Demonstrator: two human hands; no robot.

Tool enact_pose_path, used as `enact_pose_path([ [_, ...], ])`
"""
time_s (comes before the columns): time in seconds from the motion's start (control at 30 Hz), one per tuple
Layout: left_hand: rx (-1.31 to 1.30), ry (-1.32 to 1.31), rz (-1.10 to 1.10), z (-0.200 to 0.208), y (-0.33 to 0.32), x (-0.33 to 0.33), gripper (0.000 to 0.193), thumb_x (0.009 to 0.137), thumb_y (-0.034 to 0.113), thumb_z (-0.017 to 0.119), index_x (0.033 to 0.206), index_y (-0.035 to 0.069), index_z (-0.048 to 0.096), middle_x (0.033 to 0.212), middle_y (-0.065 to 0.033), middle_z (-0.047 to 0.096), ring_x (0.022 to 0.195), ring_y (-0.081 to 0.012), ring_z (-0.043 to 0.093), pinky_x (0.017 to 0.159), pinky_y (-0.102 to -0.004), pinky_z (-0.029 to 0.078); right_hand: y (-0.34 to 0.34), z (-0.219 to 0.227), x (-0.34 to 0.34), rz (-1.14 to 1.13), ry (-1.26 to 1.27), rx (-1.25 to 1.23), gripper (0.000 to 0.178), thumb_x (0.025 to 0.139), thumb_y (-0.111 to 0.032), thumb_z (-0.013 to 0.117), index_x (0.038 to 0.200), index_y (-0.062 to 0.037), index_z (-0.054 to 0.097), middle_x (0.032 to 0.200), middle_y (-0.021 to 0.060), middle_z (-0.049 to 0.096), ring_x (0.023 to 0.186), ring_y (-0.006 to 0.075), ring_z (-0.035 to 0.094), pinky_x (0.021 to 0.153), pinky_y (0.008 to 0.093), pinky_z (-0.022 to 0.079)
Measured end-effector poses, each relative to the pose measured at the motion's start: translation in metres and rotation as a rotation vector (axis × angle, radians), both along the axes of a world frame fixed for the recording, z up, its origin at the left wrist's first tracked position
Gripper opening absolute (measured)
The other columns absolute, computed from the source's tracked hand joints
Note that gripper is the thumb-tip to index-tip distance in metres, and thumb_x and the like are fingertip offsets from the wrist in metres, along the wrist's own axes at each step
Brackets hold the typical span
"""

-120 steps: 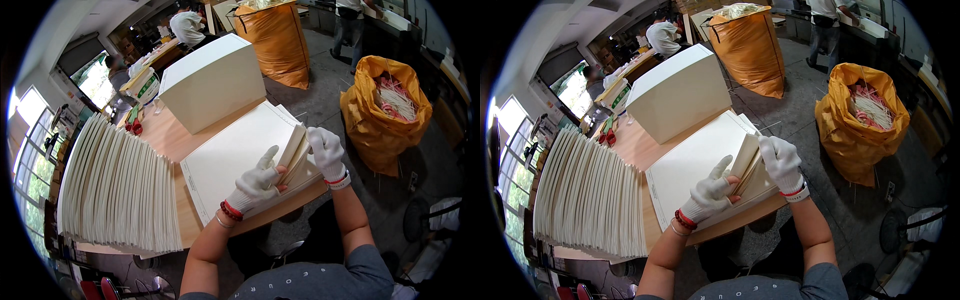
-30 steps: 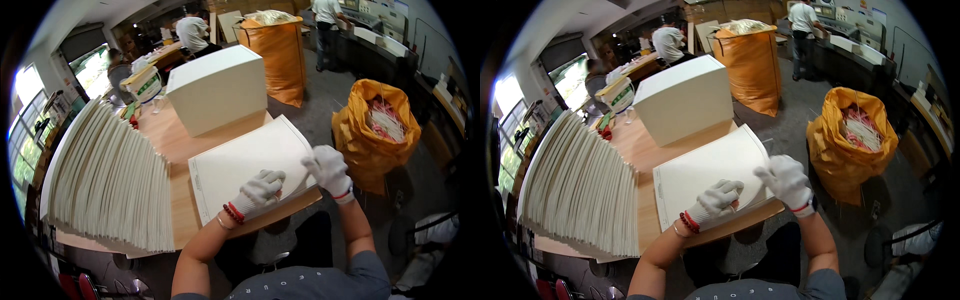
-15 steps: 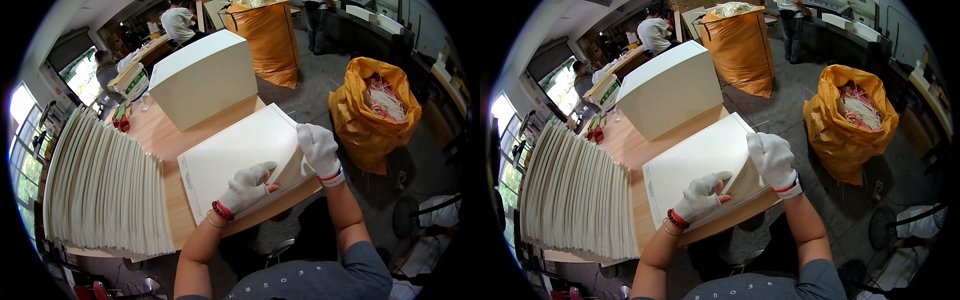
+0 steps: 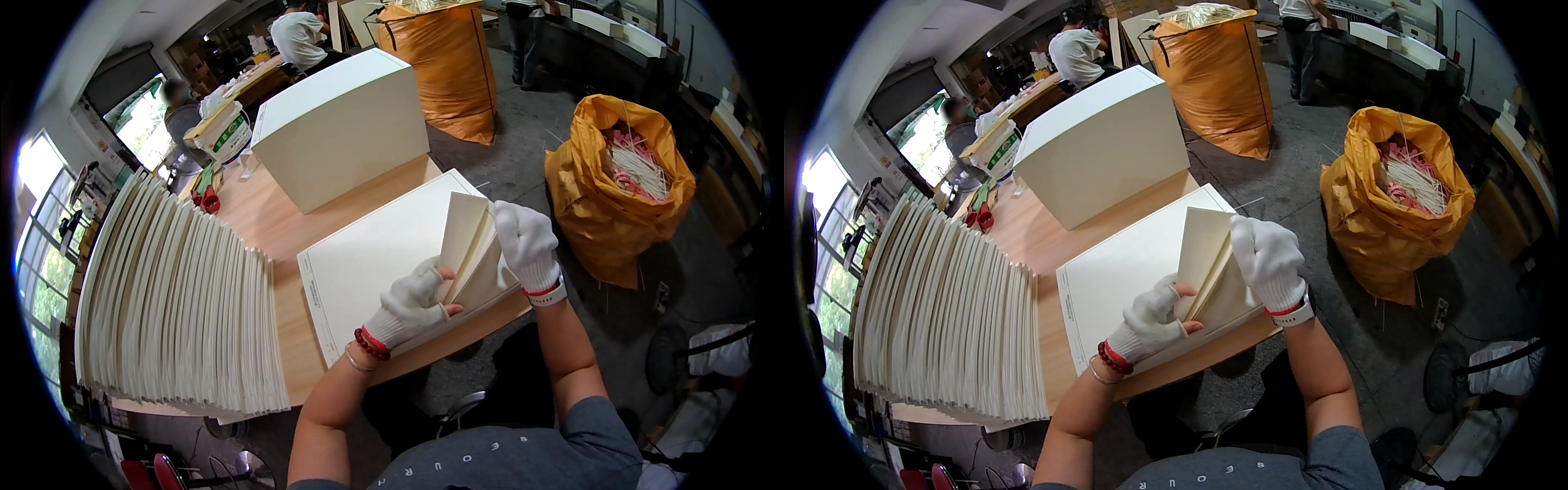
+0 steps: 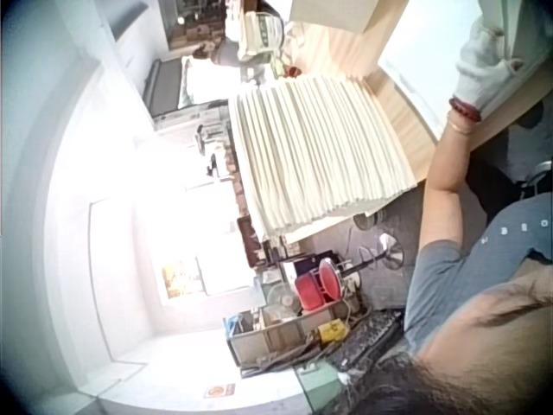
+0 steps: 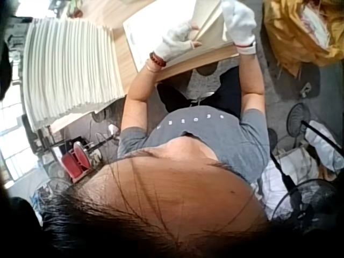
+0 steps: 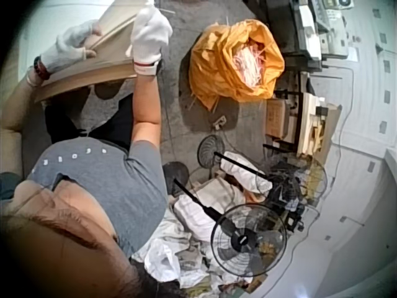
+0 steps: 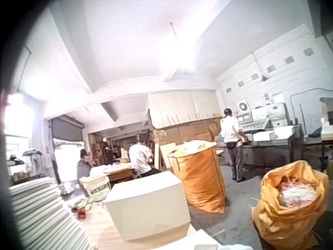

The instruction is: The person repeatedly picks up a single white sheet of paper from a large stack on a table and places it onto a smaller stack. The person wears white gloves and continues this repetitive stacking motion throughout the clip.

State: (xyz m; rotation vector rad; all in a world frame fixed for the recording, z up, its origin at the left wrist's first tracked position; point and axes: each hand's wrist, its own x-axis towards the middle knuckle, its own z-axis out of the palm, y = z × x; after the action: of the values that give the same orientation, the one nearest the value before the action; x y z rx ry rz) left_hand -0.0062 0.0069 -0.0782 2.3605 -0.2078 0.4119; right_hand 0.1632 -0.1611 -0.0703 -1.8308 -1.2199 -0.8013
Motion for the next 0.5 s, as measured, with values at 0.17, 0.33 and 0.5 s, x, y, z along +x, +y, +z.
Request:
enact_pose_path([
  [0.17, -0.163, -0.06, -0.068, -0.016, 0.006, 0.004, 0.052, 0.082, 0.018, 0.076, 0.129, 0.008, 0.058, 0.124, -0.0161, 0.061, 0.099, -0.0316, 0.066, 0.086, -0.033, 0.053, -0.005, 0.005, -0.002, 0.069, -0.001, -0.009, 0.011, 0.09, -0.009, 0.058, 0.095, 0.0004, 0.06, 0.068, 0.0106, 0.055, 0.062, 0.0281, 0.06, 0.053, 0.0368, 0.047],
  [0.33, -0.068, 0.107, -0.063, 0.0, 0.001, 0.001, 0.048, 0.084, 0.016, 0.074, 0.129, 0.005, 0.058, 0.125, -0.0151, 0.059, 0.105, -0.0287, 0.064, 0.089, -0.0316, 0.05, 0.0, 0.004, -0.001, -0.035, -0.252, 0.056, 0.012, 0.091, -0.008, 0.057, 0.096, 0.0017, 0.06, 0.068, 0.0115, 0.056, 0.061, 0.0287, 0.059, 0.053, 0.0367, 0.047],
  [0.5, -0.047, 0.088, -0.006, 0.005, -0.002, -0.003, 0.043, 0.082, 0.014, 0.077, 0.12, 0.005, 0.061, 0.128, -0.0147, 0.057, 0.108, -0.0266, 0.063, 0.091, -0.031, 0.049, 0.001, 0.004, 0.0, 0.028, -0.064, 0.024, 0.012, 0.09, -0.007, 0.057, 0.096, 0.0025, 0.06, 0.069, 0.0122, 0.057, 0.06, 0.0293, 0.059, 0.053, 0.0367, 0.048],
])
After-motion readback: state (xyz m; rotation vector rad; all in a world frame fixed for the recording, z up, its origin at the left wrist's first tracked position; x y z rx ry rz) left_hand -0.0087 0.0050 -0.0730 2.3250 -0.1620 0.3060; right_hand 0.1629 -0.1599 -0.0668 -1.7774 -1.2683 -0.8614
